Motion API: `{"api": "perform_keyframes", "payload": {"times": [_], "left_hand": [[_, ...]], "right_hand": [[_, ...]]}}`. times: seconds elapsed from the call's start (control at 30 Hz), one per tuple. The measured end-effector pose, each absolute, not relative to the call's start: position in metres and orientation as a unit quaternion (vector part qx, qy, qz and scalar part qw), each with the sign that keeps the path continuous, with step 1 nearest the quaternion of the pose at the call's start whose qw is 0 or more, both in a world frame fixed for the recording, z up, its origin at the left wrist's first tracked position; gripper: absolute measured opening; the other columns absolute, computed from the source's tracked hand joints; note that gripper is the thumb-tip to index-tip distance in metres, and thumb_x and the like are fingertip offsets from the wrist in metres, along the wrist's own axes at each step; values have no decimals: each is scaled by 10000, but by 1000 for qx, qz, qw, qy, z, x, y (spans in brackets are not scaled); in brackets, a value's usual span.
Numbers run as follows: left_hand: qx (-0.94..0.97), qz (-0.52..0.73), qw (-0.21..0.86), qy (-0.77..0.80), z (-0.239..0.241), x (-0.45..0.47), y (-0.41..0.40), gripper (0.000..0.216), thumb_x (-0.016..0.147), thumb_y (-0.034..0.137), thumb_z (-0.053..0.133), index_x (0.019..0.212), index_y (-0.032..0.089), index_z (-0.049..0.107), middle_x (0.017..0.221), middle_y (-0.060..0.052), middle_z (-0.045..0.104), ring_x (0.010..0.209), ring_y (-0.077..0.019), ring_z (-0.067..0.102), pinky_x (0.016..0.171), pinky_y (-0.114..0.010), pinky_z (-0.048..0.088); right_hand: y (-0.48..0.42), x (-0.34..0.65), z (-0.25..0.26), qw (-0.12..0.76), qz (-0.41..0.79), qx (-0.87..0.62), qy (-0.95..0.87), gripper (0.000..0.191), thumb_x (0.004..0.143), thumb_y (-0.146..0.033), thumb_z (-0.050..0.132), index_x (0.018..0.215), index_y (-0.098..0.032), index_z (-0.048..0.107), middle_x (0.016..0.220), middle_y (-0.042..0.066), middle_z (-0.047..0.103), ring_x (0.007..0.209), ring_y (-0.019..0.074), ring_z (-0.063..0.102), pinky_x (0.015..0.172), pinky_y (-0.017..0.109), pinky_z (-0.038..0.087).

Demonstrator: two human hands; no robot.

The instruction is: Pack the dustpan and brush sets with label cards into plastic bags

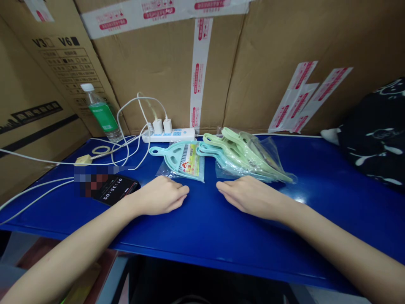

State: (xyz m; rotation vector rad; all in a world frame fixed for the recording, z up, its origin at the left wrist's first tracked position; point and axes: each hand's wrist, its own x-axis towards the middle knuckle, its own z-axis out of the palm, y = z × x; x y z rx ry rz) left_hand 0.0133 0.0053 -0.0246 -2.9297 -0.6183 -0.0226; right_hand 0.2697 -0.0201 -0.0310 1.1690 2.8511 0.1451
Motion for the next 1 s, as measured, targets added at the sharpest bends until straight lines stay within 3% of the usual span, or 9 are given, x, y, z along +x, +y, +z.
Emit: {"api": "perform_keyframes", "payload": {"times": [0.4, 1.0], "left_hand": [[-975, 3, 76, -210, -24, 14, 4, 246, 953, 172, 389, 720, 201, 464, 603, 29, 573, 521, -137, 531, 528, -260, 350], [-974, -6, 67, -214, -24, 14, 5, 259, 951, 166, 372, 711, 202, 463, 591, 31, 560, 508, -128, 520, 522, -259, 353]], "right_hand": [[-21, 266, -25, 60, 39, 391, 917, 203, 943, -143, 388, 823, -182, 547, 695, 52, 676, 531, 168, 564, 514, 291, 241], [-22, 267, -26, 40, 26, 393, 918, 193, 903, -125, 370, 829, -192, 535, 688, 56, 683, 535, 184, 576, 522, 298, 252]]}}
